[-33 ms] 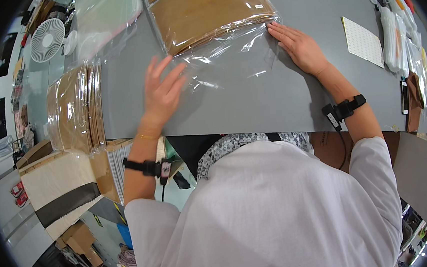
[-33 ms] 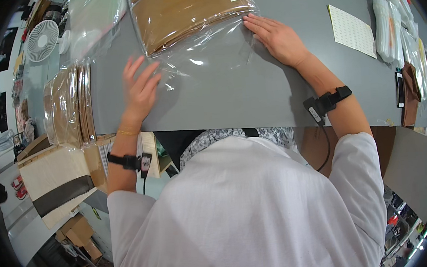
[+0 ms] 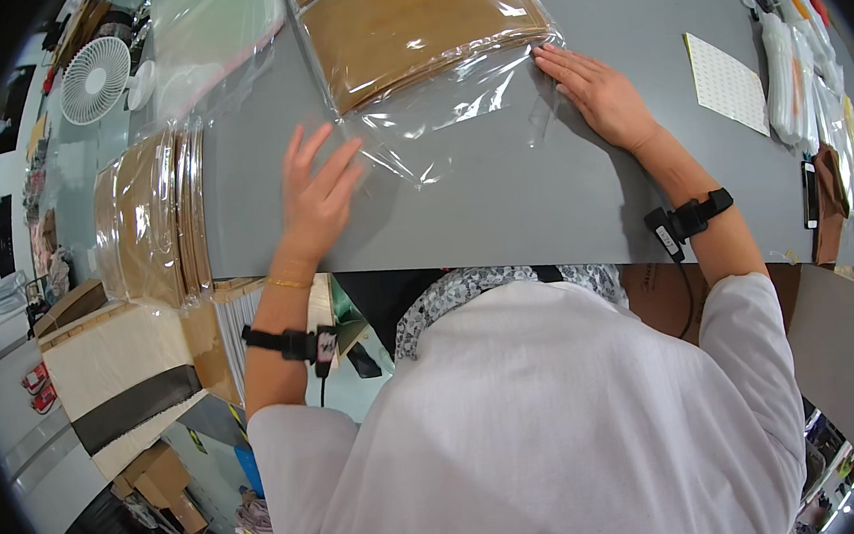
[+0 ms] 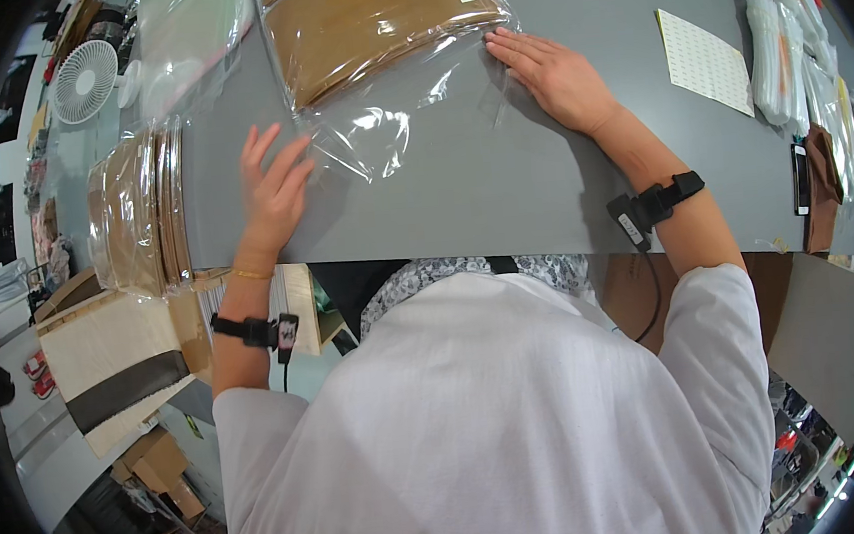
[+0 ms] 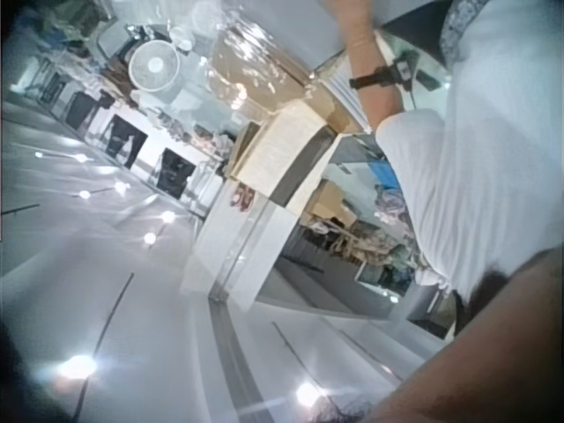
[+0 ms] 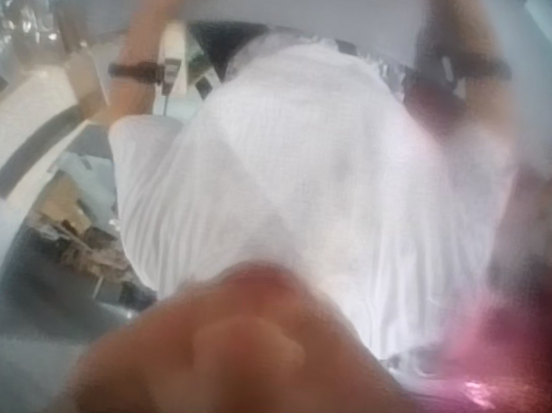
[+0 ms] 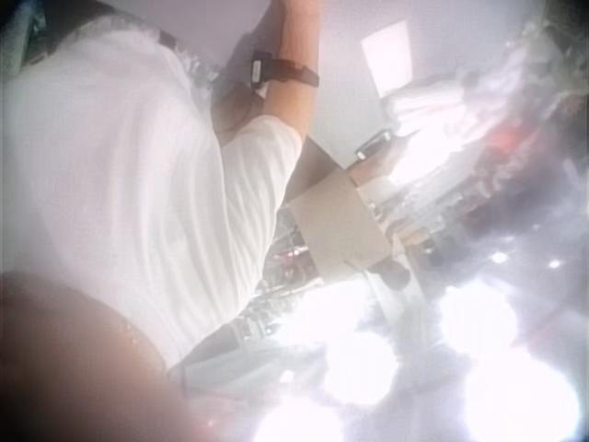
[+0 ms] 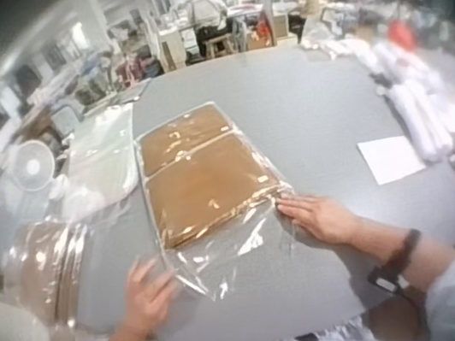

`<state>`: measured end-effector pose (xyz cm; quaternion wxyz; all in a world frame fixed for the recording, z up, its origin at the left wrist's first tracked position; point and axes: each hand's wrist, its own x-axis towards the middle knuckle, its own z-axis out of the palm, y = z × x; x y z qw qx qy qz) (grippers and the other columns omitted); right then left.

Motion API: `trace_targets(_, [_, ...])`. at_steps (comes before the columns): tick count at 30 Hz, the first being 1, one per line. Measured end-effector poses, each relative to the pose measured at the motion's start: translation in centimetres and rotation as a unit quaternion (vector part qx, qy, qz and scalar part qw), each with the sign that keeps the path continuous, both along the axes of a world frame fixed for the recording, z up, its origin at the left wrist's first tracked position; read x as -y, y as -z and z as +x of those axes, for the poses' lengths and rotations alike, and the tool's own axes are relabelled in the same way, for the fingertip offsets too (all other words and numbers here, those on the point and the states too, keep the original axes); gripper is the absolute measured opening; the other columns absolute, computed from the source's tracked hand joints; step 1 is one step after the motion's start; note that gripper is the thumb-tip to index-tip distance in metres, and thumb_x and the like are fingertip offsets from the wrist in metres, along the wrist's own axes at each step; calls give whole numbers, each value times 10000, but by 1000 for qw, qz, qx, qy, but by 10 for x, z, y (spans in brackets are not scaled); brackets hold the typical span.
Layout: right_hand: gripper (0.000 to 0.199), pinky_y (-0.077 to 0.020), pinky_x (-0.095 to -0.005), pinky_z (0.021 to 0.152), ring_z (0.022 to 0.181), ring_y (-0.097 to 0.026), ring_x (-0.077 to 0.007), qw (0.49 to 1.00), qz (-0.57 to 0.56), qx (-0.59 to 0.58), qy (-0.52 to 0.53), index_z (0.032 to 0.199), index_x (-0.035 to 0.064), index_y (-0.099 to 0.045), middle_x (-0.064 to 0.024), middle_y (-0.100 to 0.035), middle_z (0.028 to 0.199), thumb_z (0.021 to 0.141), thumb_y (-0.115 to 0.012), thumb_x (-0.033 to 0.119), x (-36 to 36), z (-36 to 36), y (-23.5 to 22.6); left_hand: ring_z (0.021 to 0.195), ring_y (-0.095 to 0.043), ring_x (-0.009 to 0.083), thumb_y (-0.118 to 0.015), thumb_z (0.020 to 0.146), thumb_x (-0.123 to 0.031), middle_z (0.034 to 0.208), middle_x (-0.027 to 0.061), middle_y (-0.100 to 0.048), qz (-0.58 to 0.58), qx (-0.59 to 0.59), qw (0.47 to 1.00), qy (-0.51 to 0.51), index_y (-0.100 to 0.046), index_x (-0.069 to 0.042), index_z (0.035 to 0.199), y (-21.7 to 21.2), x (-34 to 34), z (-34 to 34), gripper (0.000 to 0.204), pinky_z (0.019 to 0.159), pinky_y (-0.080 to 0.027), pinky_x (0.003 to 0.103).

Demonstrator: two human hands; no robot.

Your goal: The person repeatedly picks up stacks of brown paper sheets and places them into clear plastic bags on a gray table. They smooth the contents and seal the bags, then stack the finished packages. The process is repeated continuously with new stacks of paper.

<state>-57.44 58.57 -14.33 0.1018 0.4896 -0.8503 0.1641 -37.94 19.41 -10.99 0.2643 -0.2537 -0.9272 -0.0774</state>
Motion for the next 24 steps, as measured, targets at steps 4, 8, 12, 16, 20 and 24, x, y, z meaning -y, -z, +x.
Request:
trace_targets(4, [465, -467, -416, 1120, 1342, -547, -292, 1000, -22, 13, 10, 1434, 86, -566, -78, -559, 1499, 970, -596, 89, -2, 0, 1, 1380, -471, 377, -682, 846, 3, 1404, 86, -581, 33, 73, 995, -53, -665, -52, 1038, 1, 33, 46, 200, 1155, -413, 553])
trace_targets(8, [474, -474, -420, 1089, 1298, -573, -285, 998, -57, 30, 1, 1421, 95, -574, -66, -558, 1498, 950, -610, 48, -6, -1, -6, 1394, -455, 385, -685, 857, -13, 1498, 99, -485, 19, 75, 992, -101, -609, -81, 1273, 4, 25, 32, 429, 1155, -418, 497])
trace_targets(12, [423, -492, -412, 1045, 1245, -592, -282, 999, -40, -26, -15, 1366, 106, -623, -54, -643, 1387, 947, -631, 49, -8, -15, -16, 1352, -516, 344, -685, 868, -31, 1422, 104, -558, -66, 107, 990, -57, -606, -79, 1333, 7, 5, -16, 474, 1105, -472, 451])
trace_targets(16, [220, -504, -369, 981, 1116, -655, -271, 996, -59, 61, 6, 1189, 93, -703, -45, -735, 1152, 1034, -558, 154, -6, -30, -22, 1139, -660, 314, -638, 968, -98, 1188, 101, -678, 104, 132, 985, -27, -681, -48, 1189, 9, 5, -38, 231, 962, -549, 387])
trace_targets(20, [355, -534, -366, 880, 923, -699, -287, 935, -169, 286, 125, 1035, 59, -700, -67, -757, 892, 1099, -452, 304, 10, -45, -22, 887, -731, 230, -565, 1061, -179, 943, 75, -699, 466, 213, 848, -136, -703, -19, 995, 18, 8, -48, 222, 803, -571, 321])
trace_targets(24, [451, -549, -414, 719, 724, -698, -327, 912, -141, 292, 250, 917, 51, -660, -87, -722, 718, 1085, -432, 402, 42, -60, -14, 716, -715, 148, -597, 1055, -234, 825, 49, -648, 602, 276, 710, -240, -665, -2, 900, 23, 12, -72, 287, 668, -559, 290])
